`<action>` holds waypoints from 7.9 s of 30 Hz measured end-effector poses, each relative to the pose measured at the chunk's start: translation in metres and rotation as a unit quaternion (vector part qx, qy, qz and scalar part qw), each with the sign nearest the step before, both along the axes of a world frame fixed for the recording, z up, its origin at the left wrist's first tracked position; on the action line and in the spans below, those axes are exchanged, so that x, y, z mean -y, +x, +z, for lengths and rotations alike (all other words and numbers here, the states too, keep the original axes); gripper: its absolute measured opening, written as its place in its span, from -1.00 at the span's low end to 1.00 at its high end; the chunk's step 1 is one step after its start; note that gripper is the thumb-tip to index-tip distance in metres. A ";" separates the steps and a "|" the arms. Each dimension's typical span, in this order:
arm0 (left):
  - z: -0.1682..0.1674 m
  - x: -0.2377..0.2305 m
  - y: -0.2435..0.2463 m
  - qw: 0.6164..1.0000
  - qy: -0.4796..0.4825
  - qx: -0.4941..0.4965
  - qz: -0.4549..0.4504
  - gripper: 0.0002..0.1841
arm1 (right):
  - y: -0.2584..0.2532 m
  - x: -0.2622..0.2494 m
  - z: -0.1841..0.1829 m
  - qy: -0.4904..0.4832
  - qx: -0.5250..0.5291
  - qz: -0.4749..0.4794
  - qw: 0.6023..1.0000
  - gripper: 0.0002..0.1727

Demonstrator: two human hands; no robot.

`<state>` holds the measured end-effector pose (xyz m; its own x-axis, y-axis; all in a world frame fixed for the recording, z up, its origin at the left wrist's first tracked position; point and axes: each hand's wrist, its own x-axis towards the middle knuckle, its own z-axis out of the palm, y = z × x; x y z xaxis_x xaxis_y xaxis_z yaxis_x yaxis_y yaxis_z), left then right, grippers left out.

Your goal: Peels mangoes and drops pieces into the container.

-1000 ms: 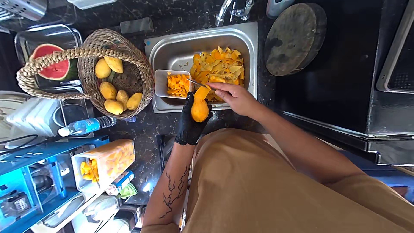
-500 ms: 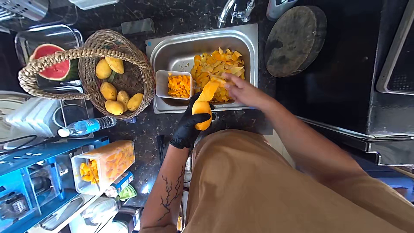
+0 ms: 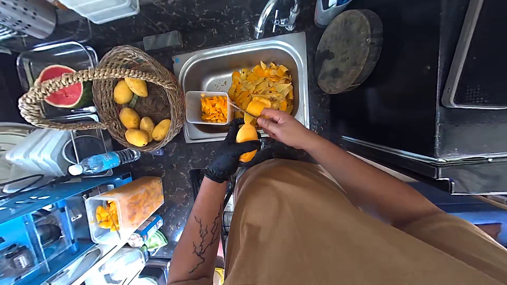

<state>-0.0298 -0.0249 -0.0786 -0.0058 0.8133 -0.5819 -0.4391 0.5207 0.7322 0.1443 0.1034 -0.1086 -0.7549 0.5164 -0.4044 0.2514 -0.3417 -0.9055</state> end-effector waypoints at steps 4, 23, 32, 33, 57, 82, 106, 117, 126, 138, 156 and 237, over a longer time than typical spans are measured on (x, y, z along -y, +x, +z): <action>0.006 0.004 0.007 0.998 0.032 0.051 0.006 -0.20 | 0.008 -0.030 -0.032 0.084 0.148 0.015 0.985 -0.44; -0.009 -0.047 0.031 0.908 -0.022 0.130 0.398 -0.66 | -0.001 0.045 0.006 0.482 0.106 0.049 0.868 -0.47; 0.017 -0.049 0.028 0.918 -0.127 0.083 0.366 -0.72 | 0.006 0.024 0.014 0.380 0.063 0.109 0.916 -0.54; 0.026 -0.052 0.030 0.921 -0.151 0.054 0.356 -0.72 | 0.007 0.020 0.016 0.360 0.062 0.118 0.923 -0.56; -0.019 -0.033 0.003 0.902 -0.041 0.207 0.375 -0.66 | -0.006 0.035 0.029 0.243 0.083 0.032 0.966 -0.47; -0.019 0.017 -0.010 0.983 0.068 0.150 0.082 -0.10 | 0.004 -0.019 0.005 0.121 0.026 -0.028 0.992 -0.56; 0.000 0.011 -0.023 0.979 -0.016 -0.201 -0.010 0.13 | -0.004 0.031 0.027 0.431 0.068 0.164 0.885 -0.53; 0.007 -0.002 -0.014 0.951 -0.058 -0.292 -0.083 -0.06 | -0.004 0.003 0.019 0.252 0.084 0.040 0.963 -0.57; 0.008 -0.003 -0.012 0.994 0.103 0.024 -0.005 0.16 | -0.003 -0.027 -0.032 0.167 0.186 0.041 0.967 -0.48; 0.002 0.002 -0.012 0.986 0.070 0.127 0.087 -0.14 | 0.003 0.022 0.047 0.372 0.096 0.124 0.915 -0.44; 0.008 -0.004 -0.016 0.997 0.067 -0.047 -0.010 -0.22 | -0.002 0.001 0.032 0.231 0.088 -0.029 0.968 -0.58; -0.030 0.000 -0.099 0.904 0.140 0.355 0.194 -0.28 | -0.078 0.086 0.079 0.347 0.256 0.158 0.888 -0.50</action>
